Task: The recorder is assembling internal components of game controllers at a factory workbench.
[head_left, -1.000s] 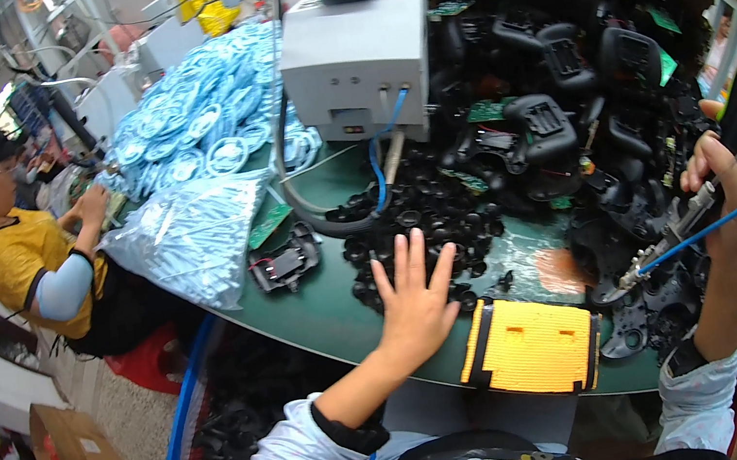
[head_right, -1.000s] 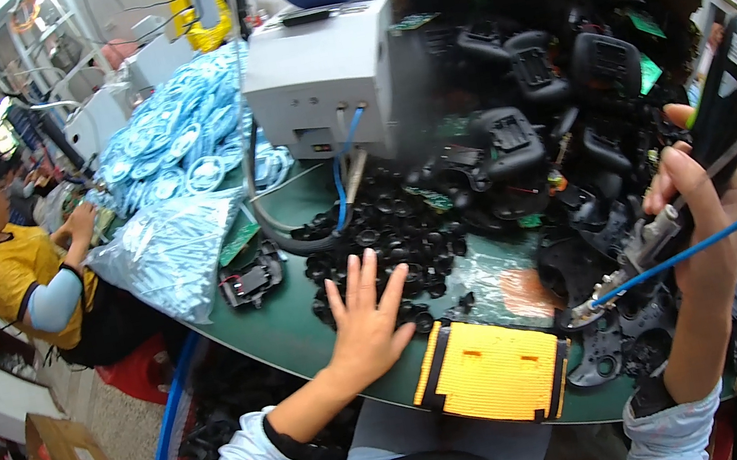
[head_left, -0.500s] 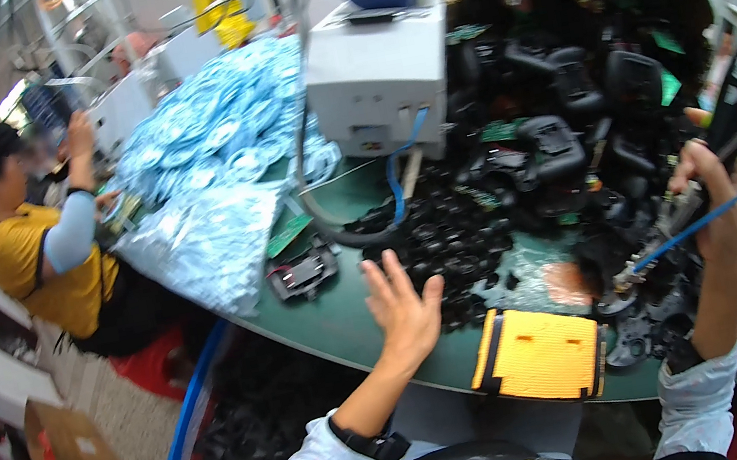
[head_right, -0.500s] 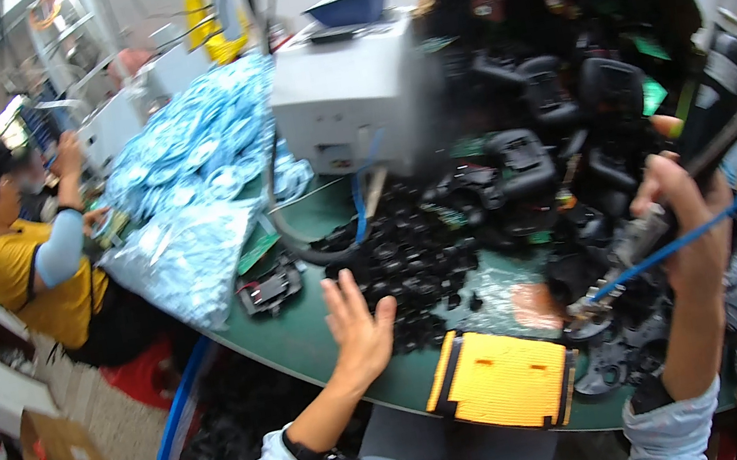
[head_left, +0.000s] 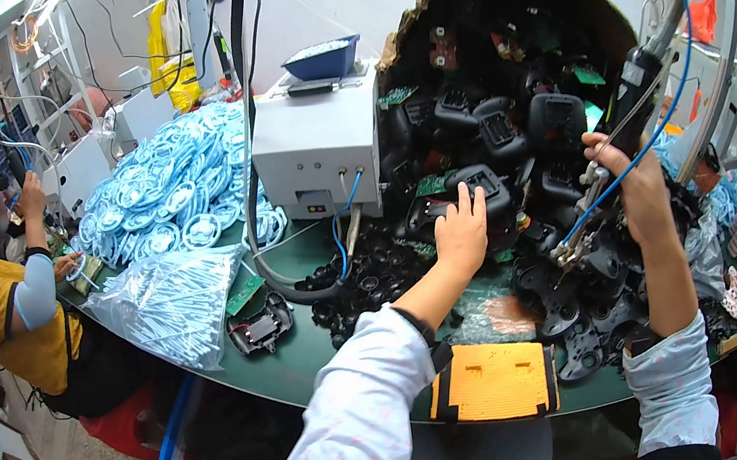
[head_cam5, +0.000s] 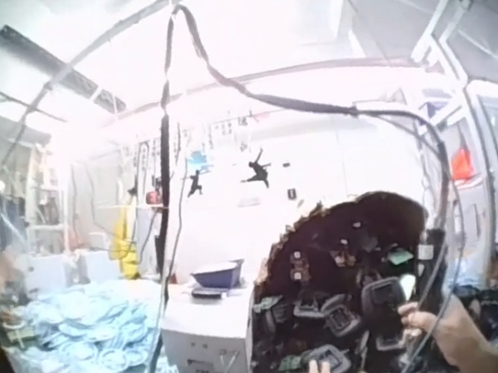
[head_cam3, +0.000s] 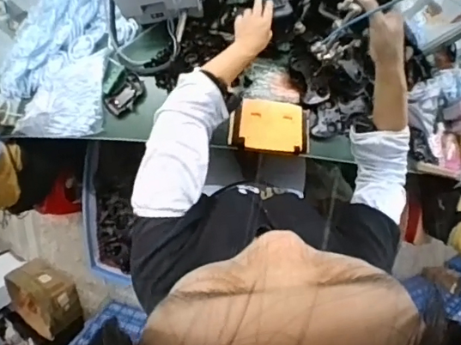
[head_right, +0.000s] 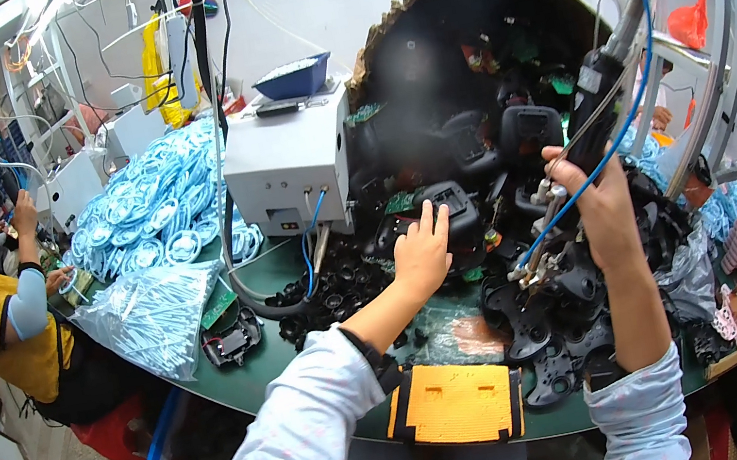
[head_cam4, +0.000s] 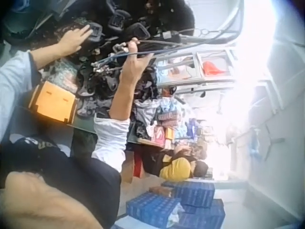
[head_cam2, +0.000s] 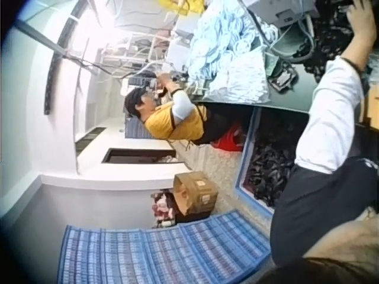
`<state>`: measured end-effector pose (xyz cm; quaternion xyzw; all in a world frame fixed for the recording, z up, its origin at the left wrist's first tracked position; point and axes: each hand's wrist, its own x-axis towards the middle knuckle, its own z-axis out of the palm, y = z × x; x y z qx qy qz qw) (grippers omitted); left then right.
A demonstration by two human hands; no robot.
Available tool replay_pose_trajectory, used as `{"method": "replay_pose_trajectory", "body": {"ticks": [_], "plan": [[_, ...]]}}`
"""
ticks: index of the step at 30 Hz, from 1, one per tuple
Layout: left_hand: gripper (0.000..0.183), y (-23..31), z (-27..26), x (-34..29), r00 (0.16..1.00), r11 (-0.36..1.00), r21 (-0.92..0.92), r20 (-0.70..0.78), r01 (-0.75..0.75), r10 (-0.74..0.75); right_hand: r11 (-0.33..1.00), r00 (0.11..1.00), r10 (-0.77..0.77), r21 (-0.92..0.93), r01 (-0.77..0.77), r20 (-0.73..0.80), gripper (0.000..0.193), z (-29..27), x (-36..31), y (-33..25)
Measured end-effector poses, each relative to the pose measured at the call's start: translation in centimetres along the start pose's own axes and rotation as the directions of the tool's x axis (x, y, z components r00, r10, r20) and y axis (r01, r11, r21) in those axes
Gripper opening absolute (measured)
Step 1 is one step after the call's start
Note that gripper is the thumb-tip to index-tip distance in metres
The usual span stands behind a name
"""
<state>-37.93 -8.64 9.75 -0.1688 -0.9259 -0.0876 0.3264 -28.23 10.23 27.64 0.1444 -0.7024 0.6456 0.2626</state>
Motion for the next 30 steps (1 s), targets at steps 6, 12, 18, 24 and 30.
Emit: {"method": "replay_pose_trajectory", "body": {"ticks": [6,12,18,24,30], "plan": [[0.028,-0.3,1.5,4.5,0.996,0.991,-0.105,-0.033,0.080,-0.084,1.000,0.996,0.012,-0.005,-0.012,0.087,0.037,-2.0,-1.0,1.6],[0.017,-5.2,-6.8,5.9,0.944,0.602,-0.767,0.018,0.224,-0.328,0.998,0.989,0.021,0.048,-0.029,0.149,0.044,-2.7,-1.7,0.9],[0.021,-4.3,-14.4,0.9,0.838,-0.084,-0.887,0.457,0.454,-0.298,0.999,0.997,0.000,0.046,-0.004,0.078,0.050,-3.1,-1.6,1.2],[0.019,-2.6,-17.8,-7.2,0.703,-0.406,-0.686,0.698,0.604,-0.132,0.997,0.999,0.053,0.065,-0.052,-0.005,0.049,-3.6,-1.6,0.9],[0.017,-0.1,-17.4,-13.9,0.536,-0.543,-0.493,0.839,0.680,-0.091,0.996,0.993,0.043,-0.072,-0.051,-0.108,0.052,-5.8,-4.8,0.9]]}}
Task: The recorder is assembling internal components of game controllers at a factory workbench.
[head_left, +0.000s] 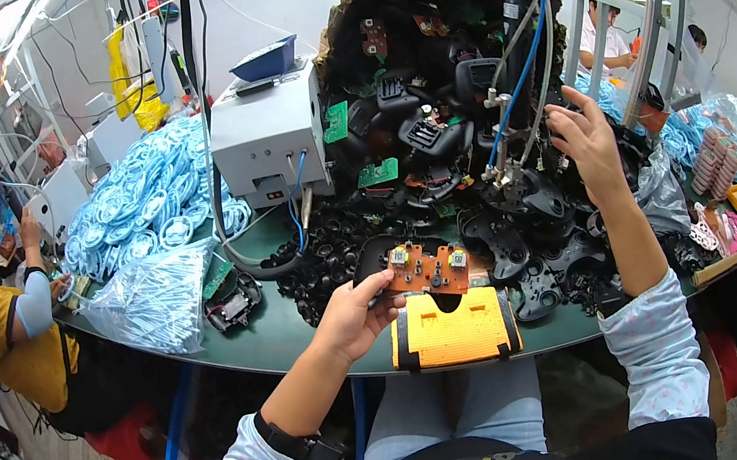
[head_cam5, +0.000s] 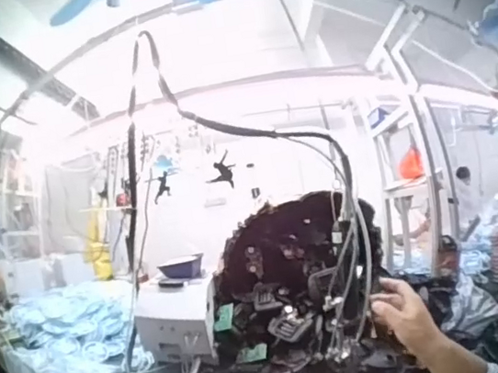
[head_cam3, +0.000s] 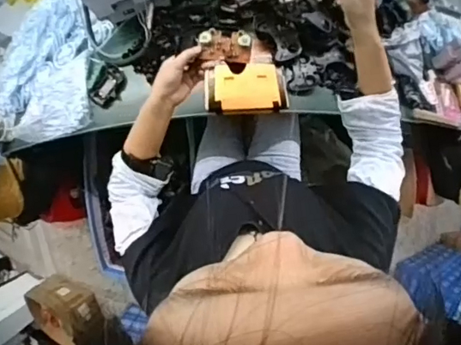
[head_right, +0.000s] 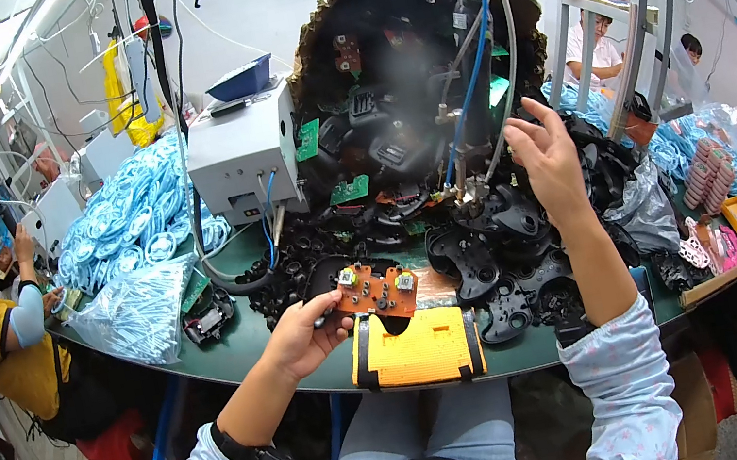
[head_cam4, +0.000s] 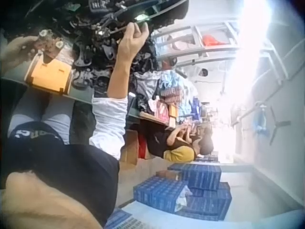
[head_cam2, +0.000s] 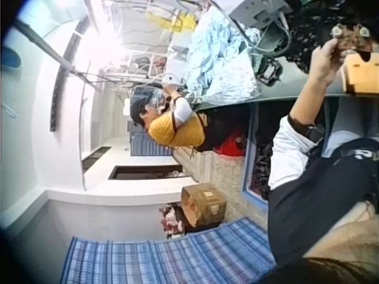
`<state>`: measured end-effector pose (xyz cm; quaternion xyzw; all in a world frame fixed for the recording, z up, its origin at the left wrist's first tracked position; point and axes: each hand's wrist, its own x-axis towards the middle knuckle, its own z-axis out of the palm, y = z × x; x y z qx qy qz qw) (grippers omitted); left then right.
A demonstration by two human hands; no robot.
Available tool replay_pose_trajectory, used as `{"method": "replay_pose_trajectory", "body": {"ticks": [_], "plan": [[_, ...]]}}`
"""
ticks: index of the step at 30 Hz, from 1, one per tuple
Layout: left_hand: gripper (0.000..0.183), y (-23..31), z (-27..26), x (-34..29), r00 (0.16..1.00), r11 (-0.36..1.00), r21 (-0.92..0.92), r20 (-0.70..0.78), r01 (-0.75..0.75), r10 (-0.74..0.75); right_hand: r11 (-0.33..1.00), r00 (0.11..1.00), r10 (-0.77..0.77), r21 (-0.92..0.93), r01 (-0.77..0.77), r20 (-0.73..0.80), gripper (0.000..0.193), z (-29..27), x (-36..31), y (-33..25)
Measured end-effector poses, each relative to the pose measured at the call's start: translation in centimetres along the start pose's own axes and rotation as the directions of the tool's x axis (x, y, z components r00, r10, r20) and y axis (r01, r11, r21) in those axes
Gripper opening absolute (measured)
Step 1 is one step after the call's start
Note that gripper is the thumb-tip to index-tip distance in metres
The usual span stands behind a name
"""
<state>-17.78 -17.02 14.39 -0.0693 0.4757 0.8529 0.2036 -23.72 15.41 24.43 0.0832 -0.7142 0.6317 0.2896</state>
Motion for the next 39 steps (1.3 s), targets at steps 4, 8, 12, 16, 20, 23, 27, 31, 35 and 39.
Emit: {"method": "replay_pose_trajectory", "body": {"ticks": [4,8,12,16,20,23,27,31,35,39], "plan": [[0.013,-2.9,0.1,0.0,0.999,0.999,0.017,-0.027,0.043,-0.042,1.000,1.000,-0.013,0.000,0.013,-0.003,0.045,-3.1,-2.9,-0.9],[0.026,-6.5,1.4,0.7,0.994,0.985,0.149,-0.089,0.083,-0.070,0.999,0.997,0.035,0.009,-0.036,0.069,0.042,-5.4,-5.3,0.2],[0.039,-9.3,2.2,1.5,0.987,0.967,0.256,-0.151,-0.011,0.052,0.997,0.980,0.076,-0.034,-0.071,0.181,0.041,-6.0,-7.6,1.3],[0.038,-9.4,0.8,1.1,0.976,0.773,0.632,-0.125,-0.062,0.181,0.990,0.953,0.138,-0.077,-0.121,0.271,0.036,-6.7,-10.0,4.1],[0.037,-8.7,-0.8,0.5,0.957,0.350,0.924,0.049,-0.152,0.286,0.972,0.909,0.229,-0.140,-0.191,0.349,0.031,-7.1,-11.9,5.9],[0.040,-8.9,-0.9,-0.1,0.908,0.146,0.974,0.097,-0.170,0.408,0.946,0.850,0.322,-0.169,-0.275,0.417,0.028,-6.6,-13.2,5.9],[0.041,-10.6,-2.2,0.1,0.838,0.198,0.949,0.105,-0.245,0.535,0.954,0.811,0.296,-0.193,-0.228,0.505,0.027,-4.8,-16.2,6.6],[0.038,-10.2,-3.6,1.2,0.871,0.203,0.923,0.210,-0.326,0.443,0.932,0.801,0.276,-0.352,-0.088,0.532,0.023,-3.1,-18.6,6.7],[0.037,-11.1,-3.3,1.9,0.774,0.192,0.860,0.302,-0.473,0.556,0.952,0.876,0.237,-0.279,-0.124,0.420,0.018,-3.5,-20.9,12.3],[0.037,-9.9,-3.9,3.0,0.814,0.239,0.850,0.312,-0.470,0.491,0.960,0.920,0.259,-0.184,-0.211,0.294,0.015,-2.9,-21.5,13.1]]}}
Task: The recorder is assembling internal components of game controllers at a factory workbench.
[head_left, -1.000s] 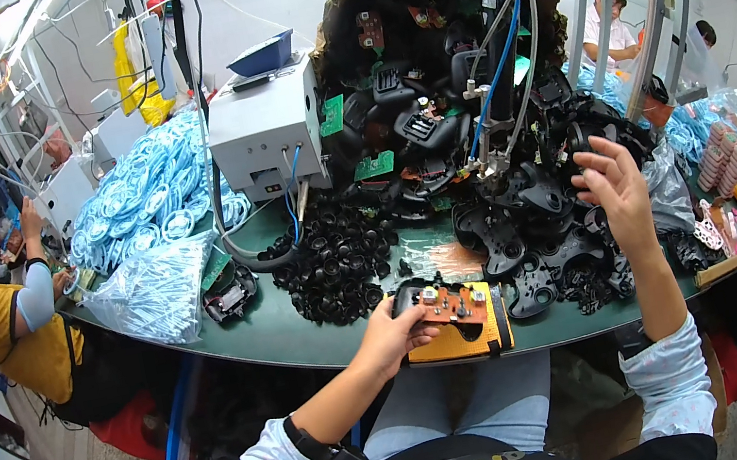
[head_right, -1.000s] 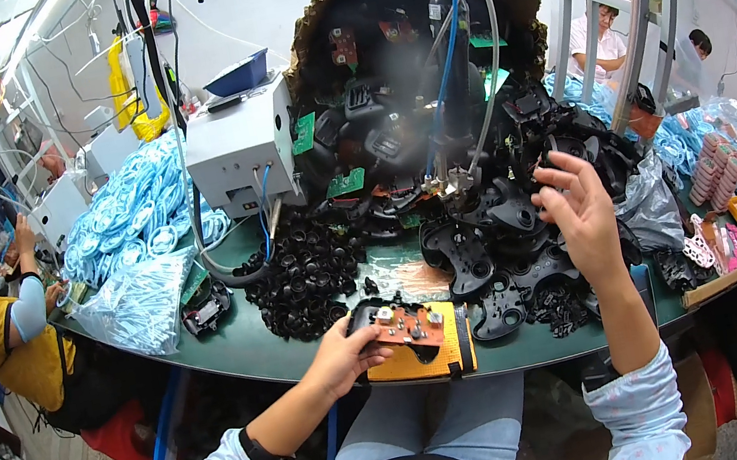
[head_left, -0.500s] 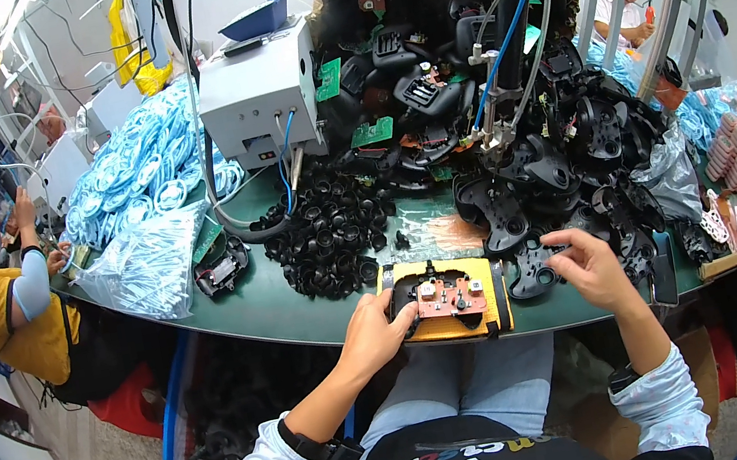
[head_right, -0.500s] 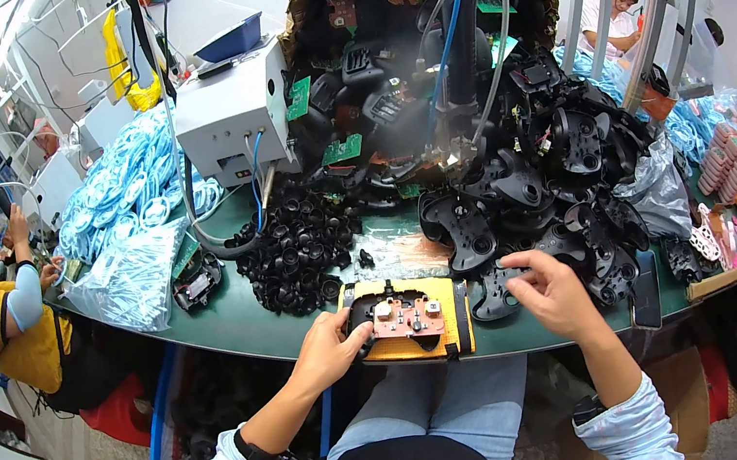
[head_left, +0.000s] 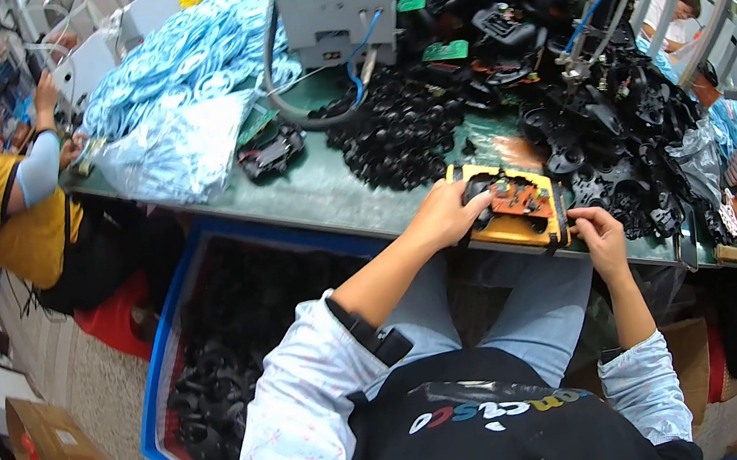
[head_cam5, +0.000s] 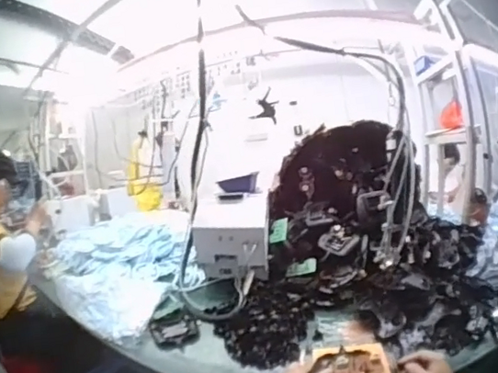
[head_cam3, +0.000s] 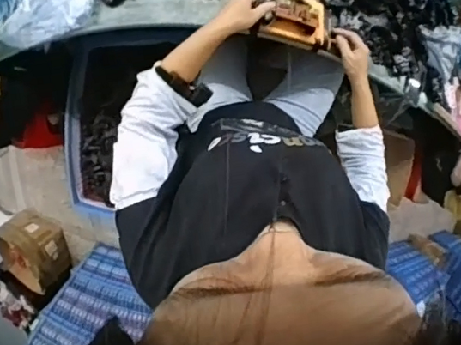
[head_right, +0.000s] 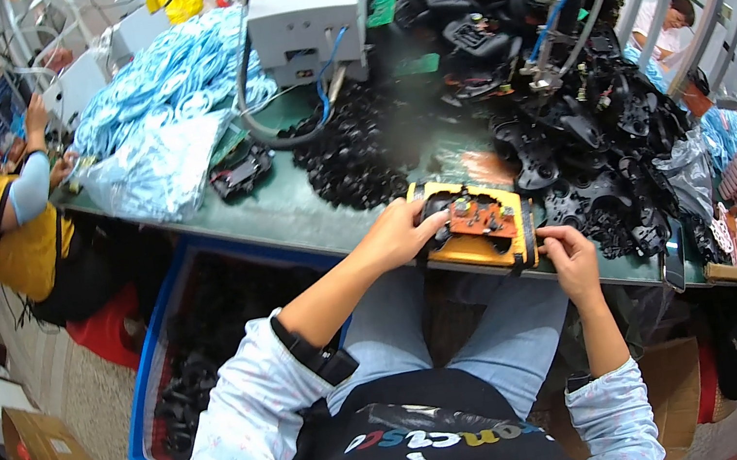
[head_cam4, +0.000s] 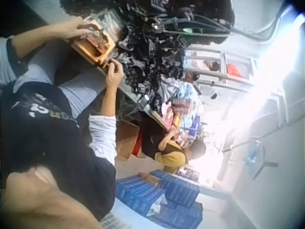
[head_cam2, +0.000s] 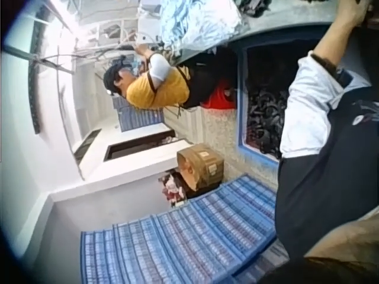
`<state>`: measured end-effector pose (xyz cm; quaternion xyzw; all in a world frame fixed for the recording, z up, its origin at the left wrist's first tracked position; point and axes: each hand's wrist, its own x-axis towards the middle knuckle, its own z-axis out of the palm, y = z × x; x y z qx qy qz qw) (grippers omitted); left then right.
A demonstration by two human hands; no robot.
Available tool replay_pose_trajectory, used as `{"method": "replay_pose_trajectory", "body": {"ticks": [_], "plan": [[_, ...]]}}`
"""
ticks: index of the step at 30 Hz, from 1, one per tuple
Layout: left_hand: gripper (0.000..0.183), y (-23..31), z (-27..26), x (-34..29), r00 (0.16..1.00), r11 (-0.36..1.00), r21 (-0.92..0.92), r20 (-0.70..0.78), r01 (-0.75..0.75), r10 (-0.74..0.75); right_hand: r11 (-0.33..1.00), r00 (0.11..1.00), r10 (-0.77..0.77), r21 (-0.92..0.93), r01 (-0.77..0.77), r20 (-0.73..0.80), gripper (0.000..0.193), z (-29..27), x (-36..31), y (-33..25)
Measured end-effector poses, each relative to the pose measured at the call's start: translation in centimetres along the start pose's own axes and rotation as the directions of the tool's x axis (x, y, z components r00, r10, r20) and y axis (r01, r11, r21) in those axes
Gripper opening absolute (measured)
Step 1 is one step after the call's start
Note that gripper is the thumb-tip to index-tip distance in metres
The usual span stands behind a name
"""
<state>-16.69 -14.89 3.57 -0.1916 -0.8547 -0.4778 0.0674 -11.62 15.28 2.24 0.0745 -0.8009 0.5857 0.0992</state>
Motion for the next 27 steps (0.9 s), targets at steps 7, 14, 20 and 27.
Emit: {"method": "replay_pose_trajectory", "body": {"ticks": [7,14,20,27], "plan": [[0.033,-0.3,-0.3,-0.3,0.996,0.999,-0.041,0.084,0.026,-0.023,1.000,1.000,0.010,-0.004,-0.010,-0.025,0.015,0.3,-0.8,0.5],[0.032,0.1,-0.6,-0.1,0.991,0.995,-0.087,0.129,0.048,-0.036,0.999,0.996,0.051,0.009,-0.051,-0.072,0.014,0.2,-0.7,0.4],[0.029,-0.2,-0.8,-0.4,0.997,0.995,-0.089,0.060,-0.036,0.042,0.999,0.996,0.002,0.044,0.002,-0.093,0.015,1.0,-1.0,0.0],[0.036,0.5,-1.1,-2.2,0.997,0.997,-0.064,0.070,0.035,-0.031,0.992,0.983,0.084,-0.081,-0.098,-0.162,0.013,1.0,-1.0,-1.6]]}}
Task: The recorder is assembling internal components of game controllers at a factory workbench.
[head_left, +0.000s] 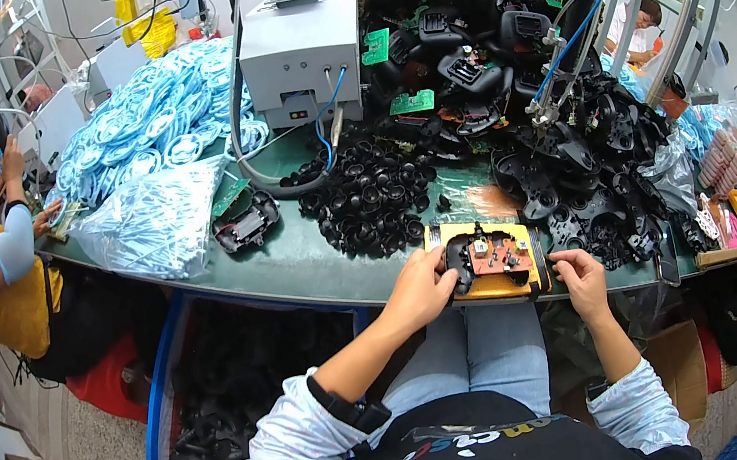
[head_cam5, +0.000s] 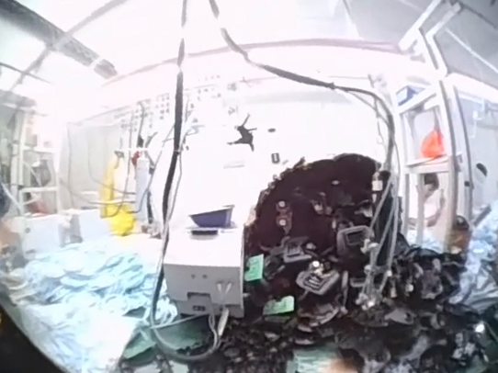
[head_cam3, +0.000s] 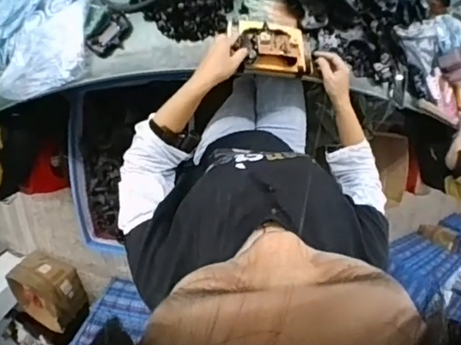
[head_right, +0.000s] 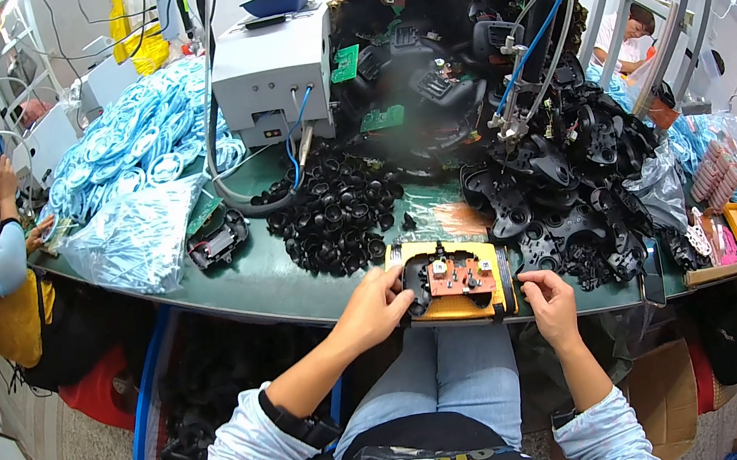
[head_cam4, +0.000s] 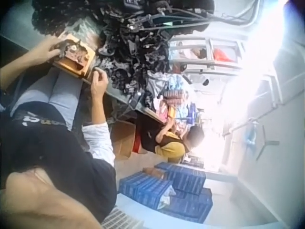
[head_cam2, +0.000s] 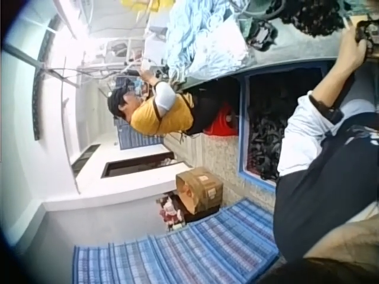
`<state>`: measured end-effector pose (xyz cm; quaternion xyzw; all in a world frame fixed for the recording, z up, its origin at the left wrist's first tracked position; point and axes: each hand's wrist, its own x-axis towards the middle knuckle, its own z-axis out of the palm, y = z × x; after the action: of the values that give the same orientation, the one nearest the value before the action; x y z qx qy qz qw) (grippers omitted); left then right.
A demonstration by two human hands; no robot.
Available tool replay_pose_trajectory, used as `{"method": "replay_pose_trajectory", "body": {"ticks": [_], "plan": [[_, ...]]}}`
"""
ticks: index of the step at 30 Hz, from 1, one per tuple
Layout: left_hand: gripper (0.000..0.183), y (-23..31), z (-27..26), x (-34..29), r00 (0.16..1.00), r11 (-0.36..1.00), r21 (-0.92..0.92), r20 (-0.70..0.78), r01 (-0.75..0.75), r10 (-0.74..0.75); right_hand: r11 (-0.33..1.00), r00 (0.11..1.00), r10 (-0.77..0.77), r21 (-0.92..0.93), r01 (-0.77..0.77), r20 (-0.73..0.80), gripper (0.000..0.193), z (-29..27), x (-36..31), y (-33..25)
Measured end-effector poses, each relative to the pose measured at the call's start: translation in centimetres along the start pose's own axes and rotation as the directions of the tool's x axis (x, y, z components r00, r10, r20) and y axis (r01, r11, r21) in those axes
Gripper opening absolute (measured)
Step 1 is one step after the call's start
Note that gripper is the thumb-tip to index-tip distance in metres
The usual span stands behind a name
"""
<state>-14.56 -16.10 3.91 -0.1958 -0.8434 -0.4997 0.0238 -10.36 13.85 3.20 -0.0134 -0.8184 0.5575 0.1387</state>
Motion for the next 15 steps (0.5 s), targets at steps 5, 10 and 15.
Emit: {"method": "replay_pose_trajectory", "body": {"ticks": [5,10,15], "plan": [[0.044,0.6,-0.4,-0.3,0.998,0.998,-0.035,0.044,0.048,-0.046,0.969,0.978,-0.199,-0.134,0.206,0.067,0.013,2.0,1.6,-4.3],[0.047,0.9,-2.0,0.5,0.984,0.978,-0.155,0.133,0.141,-0.121,0.902,0.877,-0.261,-0.221,0.370,0.404,0.019,3.5,5.0,-7.0],[0.053,1.6,-3.0,1.7,0.952,0.951,-0.183,0.226,0.247,-0.204,0.857,0.834,-0.265,-0.278,0.434,0.484,0.021,2.4,6.1,-7.1]]}}
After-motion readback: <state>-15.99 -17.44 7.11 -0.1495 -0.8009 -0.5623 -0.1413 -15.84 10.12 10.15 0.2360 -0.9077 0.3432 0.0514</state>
